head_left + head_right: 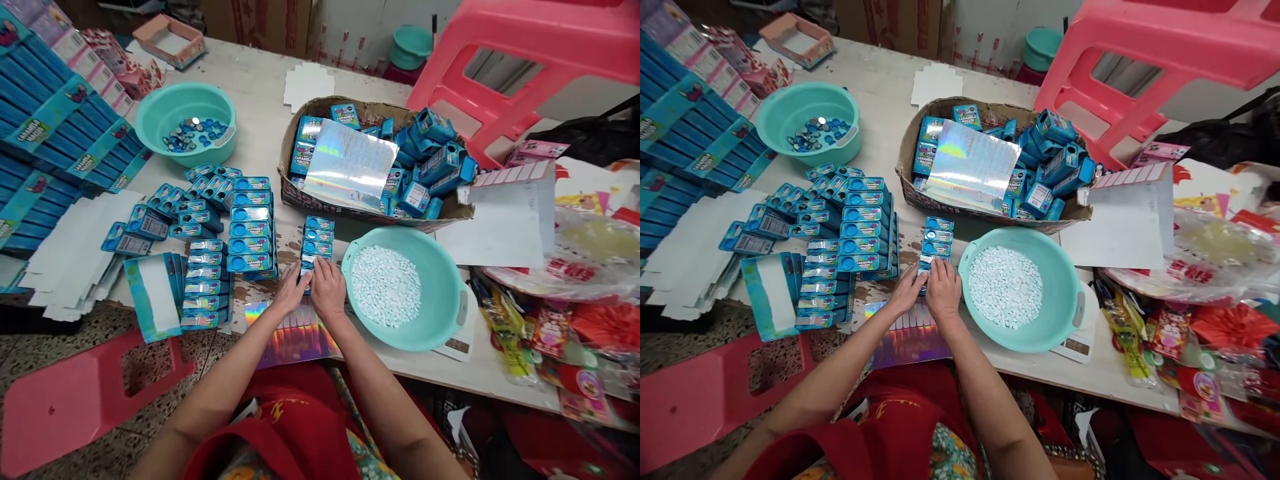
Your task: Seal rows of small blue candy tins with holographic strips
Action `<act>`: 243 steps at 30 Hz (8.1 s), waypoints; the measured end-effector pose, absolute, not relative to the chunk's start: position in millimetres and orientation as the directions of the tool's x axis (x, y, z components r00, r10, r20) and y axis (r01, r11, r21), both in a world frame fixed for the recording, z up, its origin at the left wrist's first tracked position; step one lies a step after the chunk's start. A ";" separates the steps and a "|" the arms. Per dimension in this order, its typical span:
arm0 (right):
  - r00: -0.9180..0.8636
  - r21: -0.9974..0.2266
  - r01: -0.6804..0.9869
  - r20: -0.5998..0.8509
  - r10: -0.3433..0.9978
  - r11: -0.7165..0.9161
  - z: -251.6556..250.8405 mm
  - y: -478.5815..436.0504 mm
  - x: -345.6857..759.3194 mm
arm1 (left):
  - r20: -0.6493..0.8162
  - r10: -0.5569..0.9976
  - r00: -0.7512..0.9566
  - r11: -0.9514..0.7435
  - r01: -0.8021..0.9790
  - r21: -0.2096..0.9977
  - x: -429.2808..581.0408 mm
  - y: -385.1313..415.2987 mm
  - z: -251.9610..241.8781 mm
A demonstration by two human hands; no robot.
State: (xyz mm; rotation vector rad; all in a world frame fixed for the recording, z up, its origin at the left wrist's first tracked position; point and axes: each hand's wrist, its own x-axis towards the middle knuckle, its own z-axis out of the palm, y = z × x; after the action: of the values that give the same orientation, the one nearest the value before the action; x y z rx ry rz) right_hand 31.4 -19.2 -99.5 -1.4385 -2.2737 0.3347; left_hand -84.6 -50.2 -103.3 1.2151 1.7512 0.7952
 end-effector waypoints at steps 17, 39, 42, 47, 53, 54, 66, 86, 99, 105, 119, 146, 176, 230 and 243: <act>-0.491 -0.442 0.686 0.305 0.816 0.578 -90.8 -27.7 37.7 | -0.240 0.942 -0.234 0.313 0.868 0.385 -165.2 -161.4 -128.4; -0.710 -0.585 0.509 0.130 0.692 0.632 -172.9 -143.5 -10.0 | -0.367 0.853 -0.371 0.520 0.671 0.529 -164.9 -157.3 -131.6; -0.690 -0.617 0.506 0.130 0.712 0.603 -165.2 -138.0 -9.4 | -0.337 0.874 -0.349 0.483 0.695 0.532 -165.2 -156.8 -135.3; -0.644 -0.690 0.530 0.050 0.763 0.493 -118.0 -117.6 -3.8 | -0.274 0.897 -0.346 0.438 0.772 0.461 -168.7 -157.3 -126.2; -0.511 -0.834 0.484 -0.024 0.859 0.264 -55.1 -88.6 21.0 | -0.214 0.936 -0.278 0.314 0.391 0.865 -140.8 -149.2 -74.2; -0.492 -0.843 0.480 -0.029 0.870 0.243 -48.4 -83.9 24.6 | -0.255 0.945 -0.205 0.309 0.306 0.900 -133.0 -143.8 -66.9; -0.003 -0.775 0.620 0.153 0.988 0.122 -65.4 25.6 14.7 | -0.305 0.942 -0.140 0.292 0.790 0.540 -108.2 7.8 -32.1; 0.015 -0.652 0.758 0.060 0.998 0.028 -81.6 63.6 6.3 | -0.398 0.902 -0.164 0.304 0.898 0.319 -108.4 47.9 -45.5; -0.060 -0.595 0.798 0.081 0.995 0.096 -71.9 60.3 14.2 | -0.428 0.822 -0.377 0.545 0.740 0.395 -95.8 47.6 -62.6; -0.280 -0.477 0.790 0.276 0.919 0.384 -91.1 21.9 16.8 | -0.388 0.765 -0.515 0.642 0.662 0.388 -97.3 41.2 -71.3; -0.225 -0.517 0.807 0.177 0.958 0.285 -102.2 11.2 15.6 | -0.415 0.867 -0.274 0.451 0.081 0.889 -78.1 7.8 -101.0; -0.350 -0.436 0.766 0.334 0.875 0.473 -87.8 -41.3 22.4 | -0.453 0.834 -0.314 0.384 0.921 0.069 -163.8 -152.3 -102.6; -0.468 -0.856 0.472 -0.040 0.883 0.211 -34.2 -94.0 8.9 | -0.205 0.933 -0.294 0.310 0.374 0.874 -138.4 -158.9 -60.4; -0.252 -0.520 0.774 0.270 0.929 0.361 -83.6 0.8 11.6 | -0.210 0.958 -0.195 0.286 0.708 0.646 -113.2 -120.6 -90.3; -0.607 -0.686 0.618 -0.106 0.788 0.384 -154.9 -135.3 -46.5 | -0.588 0.712 -0.383 0.632 0.714 0.302 -176.6 -148.3 -121.3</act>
State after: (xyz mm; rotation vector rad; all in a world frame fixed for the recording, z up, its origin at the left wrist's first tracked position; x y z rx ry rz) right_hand -46.5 -135.3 -154.9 -1.2482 -2.4058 1.0365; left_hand -176.6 -148.3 -121.3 1.1090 2.1504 -0.0022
